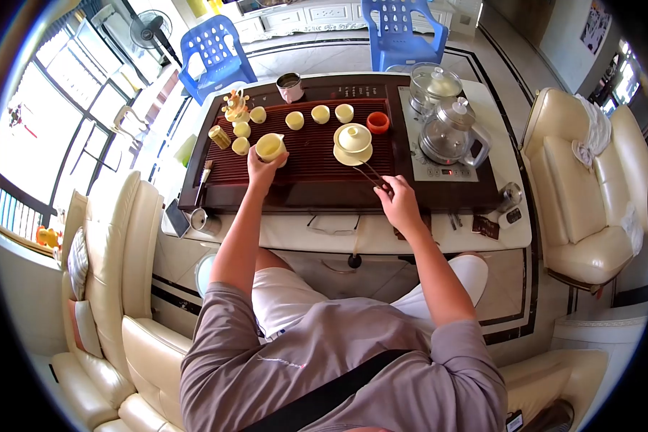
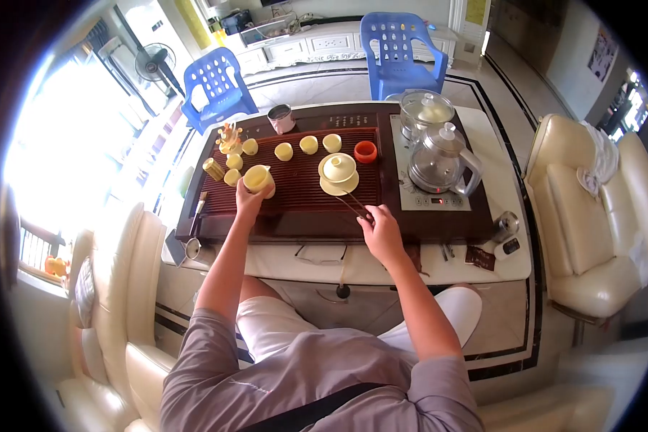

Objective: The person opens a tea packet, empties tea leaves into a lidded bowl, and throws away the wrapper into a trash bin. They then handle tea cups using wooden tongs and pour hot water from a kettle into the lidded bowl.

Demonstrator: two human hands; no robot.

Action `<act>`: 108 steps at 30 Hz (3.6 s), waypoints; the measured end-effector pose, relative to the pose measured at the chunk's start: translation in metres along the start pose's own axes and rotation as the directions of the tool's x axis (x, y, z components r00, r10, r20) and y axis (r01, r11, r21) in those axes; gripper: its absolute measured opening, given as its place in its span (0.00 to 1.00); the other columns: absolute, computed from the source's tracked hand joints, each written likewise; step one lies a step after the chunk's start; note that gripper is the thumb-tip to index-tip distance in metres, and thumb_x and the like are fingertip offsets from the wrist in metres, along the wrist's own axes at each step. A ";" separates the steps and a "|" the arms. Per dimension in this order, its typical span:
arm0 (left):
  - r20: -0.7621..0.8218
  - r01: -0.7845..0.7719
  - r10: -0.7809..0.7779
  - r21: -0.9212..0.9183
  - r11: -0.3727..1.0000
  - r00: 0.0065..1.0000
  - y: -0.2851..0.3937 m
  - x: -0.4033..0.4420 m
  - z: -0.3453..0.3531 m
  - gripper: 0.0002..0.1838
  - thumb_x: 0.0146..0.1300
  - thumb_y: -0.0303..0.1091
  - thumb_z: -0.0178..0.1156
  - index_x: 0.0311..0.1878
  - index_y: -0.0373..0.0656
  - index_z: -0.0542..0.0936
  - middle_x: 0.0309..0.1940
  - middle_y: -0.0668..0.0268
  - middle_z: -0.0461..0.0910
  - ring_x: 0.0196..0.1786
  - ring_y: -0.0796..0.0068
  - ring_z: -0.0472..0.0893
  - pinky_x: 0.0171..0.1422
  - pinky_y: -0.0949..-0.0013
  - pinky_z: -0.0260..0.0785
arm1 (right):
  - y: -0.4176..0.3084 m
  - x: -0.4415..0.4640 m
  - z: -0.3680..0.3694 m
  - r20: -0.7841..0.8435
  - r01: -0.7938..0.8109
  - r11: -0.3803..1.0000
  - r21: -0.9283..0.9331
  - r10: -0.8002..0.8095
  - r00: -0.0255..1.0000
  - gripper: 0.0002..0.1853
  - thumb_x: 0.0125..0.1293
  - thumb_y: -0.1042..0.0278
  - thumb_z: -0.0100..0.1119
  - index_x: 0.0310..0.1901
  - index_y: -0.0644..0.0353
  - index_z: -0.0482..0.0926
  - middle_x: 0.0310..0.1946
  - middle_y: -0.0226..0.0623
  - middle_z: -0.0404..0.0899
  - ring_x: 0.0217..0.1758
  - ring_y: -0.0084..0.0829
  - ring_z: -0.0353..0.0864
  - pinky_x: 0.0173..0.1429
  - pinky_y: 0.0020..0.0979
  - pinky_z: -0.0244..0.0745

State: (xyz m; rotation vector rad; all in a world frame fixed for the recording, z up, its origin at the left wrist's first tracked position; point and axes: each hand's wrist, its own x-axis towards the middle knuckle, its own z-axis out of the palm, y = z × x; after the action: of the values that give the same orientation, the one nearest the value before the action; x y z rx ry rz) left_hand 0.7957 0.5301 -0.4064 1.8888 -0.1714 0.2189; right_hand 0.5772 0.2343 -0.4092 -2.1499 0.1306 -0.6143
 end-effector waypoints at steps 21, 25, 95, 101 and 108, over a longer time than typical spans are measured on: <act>0.131 -0.098 0.038 0.497 0.862 0.991 0.037 0.009 -0.009 0.44 0.45 0.60 0.79 0.57 0.37 0.78 0.57 0.54 0.74 0.63 0.54 0.70 0.70 0.53 0.64 | 0.001 -0.019 -0.029 -0.041 -0.050 0.992 0.118 0.055 0.998 0.17 0.63 0.72 0.70 0.51 0.69 0.80 0.35 0.42 0.79 0.32 0.34 0.81 0.38 0.33 0.77; 0.187 -0.051 0.000 0.272 0.961 0.982 0.033 0.003 -0.010 0.37 0.46 0.57 0.79 0.51 0.37 0.81 0.53 0.53 0.76 0.60 0.56 0.73 0.66 0.55 0.67 | 0.000 -0.018 -0.029 -0.026 -0.052 0.992 0.116 0.055 0.998 0.17 0.63 0.72 0.70 0.51 0.69 0.80 0.35 0.41 0.79 0.32 0.33 0.81 0.38 0.32 0.77; 0.474 -0.460 0.062 0.802 0.382 0.878 0.071 0.026 -0.018 0.44 0.40 0.48 0.78 0.64 0.45 0.75 0.55 0.57 0.77 0.64 0.51 0.70 0.69 0.45 0.60 | 0.012 -0.014 -0.015 0.020 -0.119 0.975 0.190 0.117 0.993 0.17 0.64 0.70 0.70 0.51 0.69 0.81 0.37 0.41 0.80 0.33 0.31 0.81 0.39 0.30 0.77; 0.503 -0.476 0.003 0.817 0.327 0.865 0.081 0.024 -0.015 0.44 0.41 0.46 0.78 0.64 0.44 0.74 0.57 0.56 0.76 0.66 0.51 0.69 0.70 0.46 0.59 | 0.012 -0.015 -0.016 0.003 -0.093 0.979 0.183 0.094 0.996 0.17 0.64 0.70 0.70 0.51 0.69 0.80 0.36 0.40 0.79 0.32 0.30 0.80 0.38 0.30 0.77; 0.557 -0.550 0.058 0.792 0.266 0.829 0.075 0.032 -0.012 0.46 0.41 0.43 0.78 0.66 0.43 0.72 0.58 0.56 0.75 0.68 0.52 0.67 0.72 0.47 0.56 | 0.013 -0.014 -0.017 -0.001 -0.079 0.982 0.174 0.080 0.997 0.17 0.64 0.70 0.70 0.51 0.69 0.81 0.35 0.40 0.79 0.30 0.29 0.79 0.37 0.30 0.76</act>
State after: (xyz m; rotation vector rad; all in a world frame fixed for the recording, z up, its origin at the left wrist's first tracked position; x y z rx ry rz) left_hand 0.8093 0.5175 -0.3259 3.1072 -0.9341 0.1778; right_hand 0.5584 0.2185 -0.4165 -1.9642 0.1609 -0.5671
